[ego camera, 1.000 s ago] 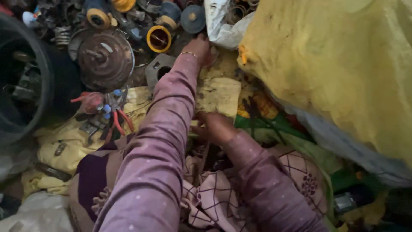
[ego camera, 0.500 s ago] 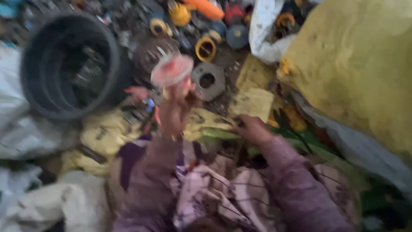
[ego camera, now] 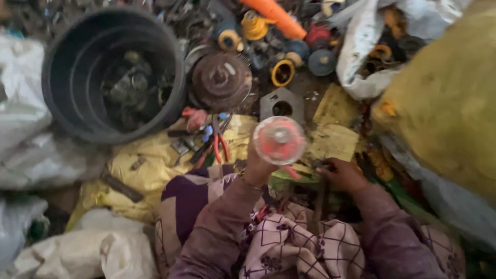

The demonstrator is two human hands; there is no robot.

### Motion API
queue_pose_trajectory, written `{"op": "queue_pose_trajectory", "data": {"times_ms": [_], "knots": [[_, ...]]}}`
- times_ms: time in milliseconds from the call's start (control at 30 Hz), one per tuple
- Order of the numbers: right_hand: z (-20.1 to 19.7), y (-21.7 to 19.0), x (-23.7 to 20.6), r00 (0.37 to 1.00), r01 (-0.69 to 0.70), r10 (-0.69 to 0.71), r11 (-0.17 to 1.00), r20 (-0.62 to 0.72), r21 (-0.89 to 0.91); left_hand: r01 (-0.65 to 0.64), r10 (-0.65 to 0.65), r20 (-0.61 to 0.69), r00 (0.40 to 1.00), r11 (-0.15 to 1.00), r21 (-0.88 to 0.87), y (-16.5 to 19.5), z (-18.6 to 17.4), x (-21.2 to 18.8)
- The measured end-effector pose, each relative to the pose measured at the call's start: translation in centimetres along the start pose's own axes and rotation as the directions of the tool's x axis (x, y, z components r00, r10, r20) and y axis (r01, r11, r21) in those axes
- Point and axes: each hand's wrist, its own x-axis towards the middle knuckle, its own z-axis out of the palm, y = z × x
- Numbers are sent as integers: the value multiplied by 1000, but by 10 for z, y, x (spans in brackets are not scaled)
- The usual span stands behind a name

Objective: The person sits on the floor surrounded by scrap materials and uses a hammer to strike and disassemble small mechanical parts. They repeatedly pick up items, hit them to separate components, and place the pieces into a nearby bucket.

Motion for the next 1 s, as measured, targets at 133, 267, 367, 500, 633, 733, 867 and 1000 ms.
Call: {"op": "queue_pose_trajectory", "data": {"times_ms": [133,267,367,500,633,733,867,1000], "knots": [[-1,-4,-2,996,86,-85,994,-22,61,-195,201,-11,979,962,191,4,-1,-4],[-2,-10,-3,999,34,-34,998,-1,46,-254,289,-33,957,887,386,2,-8,-1],[-2,-18,-5,1000,-18,18,999,4,-38,48,68,-159,985,776,630,-6,-23,18],[-5,-27,-11,997,69,-67,997,-43,26,558,-231,-509,830,328,762,-30,-56,52],[-7,-23,-8,997,-57,51,990,-50,-127,441,4,-464,886,300,846,-63,-76,51],[2,-6,-2,979,-194,202,959,21,-206,435,1,-454,891,282,855,-78,-88,46],[36,12,5,976,-201,215,924,8,-324,428,62,-471,880,326,843,-87,-92,46],[62,17,-3,981,113,-70,964,-180,240,436,47,-480,876,350,829,-85,-88,46]]}}
